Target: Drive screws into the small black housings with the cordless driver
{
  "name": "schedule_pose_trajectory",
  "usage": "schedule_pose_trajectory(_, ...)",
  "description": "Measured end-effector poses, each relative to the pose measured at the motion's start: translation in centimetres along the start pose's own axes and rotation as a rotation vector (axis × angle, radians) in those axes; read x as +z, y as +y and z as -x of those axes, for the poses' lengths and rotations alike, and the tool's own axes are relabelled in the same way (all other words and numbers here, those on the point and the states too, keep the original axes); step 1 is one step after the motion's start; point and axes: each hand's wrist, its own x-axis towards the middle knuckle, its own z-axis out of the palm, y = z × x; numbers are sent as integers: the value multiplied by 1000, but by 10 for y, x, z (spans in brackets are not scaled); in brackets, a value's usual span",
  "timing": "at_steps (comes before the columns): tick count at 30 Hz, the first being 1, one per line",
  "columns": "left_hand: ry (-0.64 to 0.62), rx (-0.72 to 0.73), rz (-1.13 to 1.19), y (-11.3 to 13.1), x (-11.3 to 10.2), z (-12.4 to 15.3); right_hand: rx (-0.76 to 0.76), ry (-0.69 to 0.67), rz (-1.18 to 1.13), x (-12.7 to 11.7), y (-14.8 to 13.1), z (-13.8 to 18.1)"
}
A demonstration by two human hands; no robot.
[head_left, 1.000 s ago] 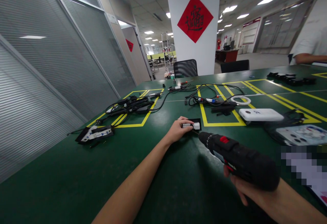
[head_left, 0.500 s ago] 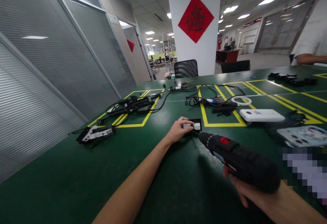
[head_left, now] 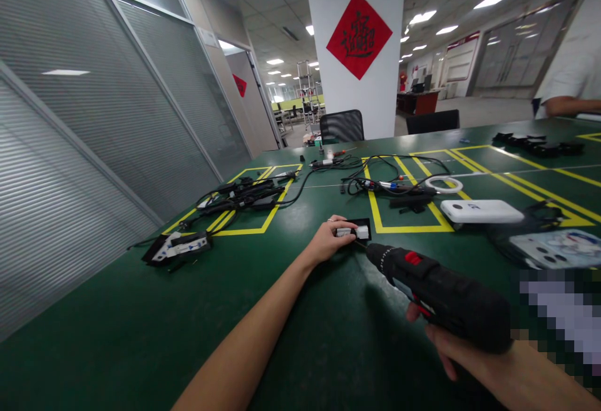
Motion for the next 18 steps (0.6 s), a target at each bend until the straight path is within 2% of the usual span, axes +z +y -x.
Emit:
schedule_pose_trajectory(4, -7, 0, 1, -1, 0, -1, -5, -27, -29, -5, 1, -1)
schedule_pose_trajectory(9, 1, -2, 6, -5, 1, -2, 9, -85, 127, -10, -5, -1)
schedule_pose_trajectory(18, 11, -15, 14, -3, 0, -2, -130, -58, 253, -17, -18, 16)
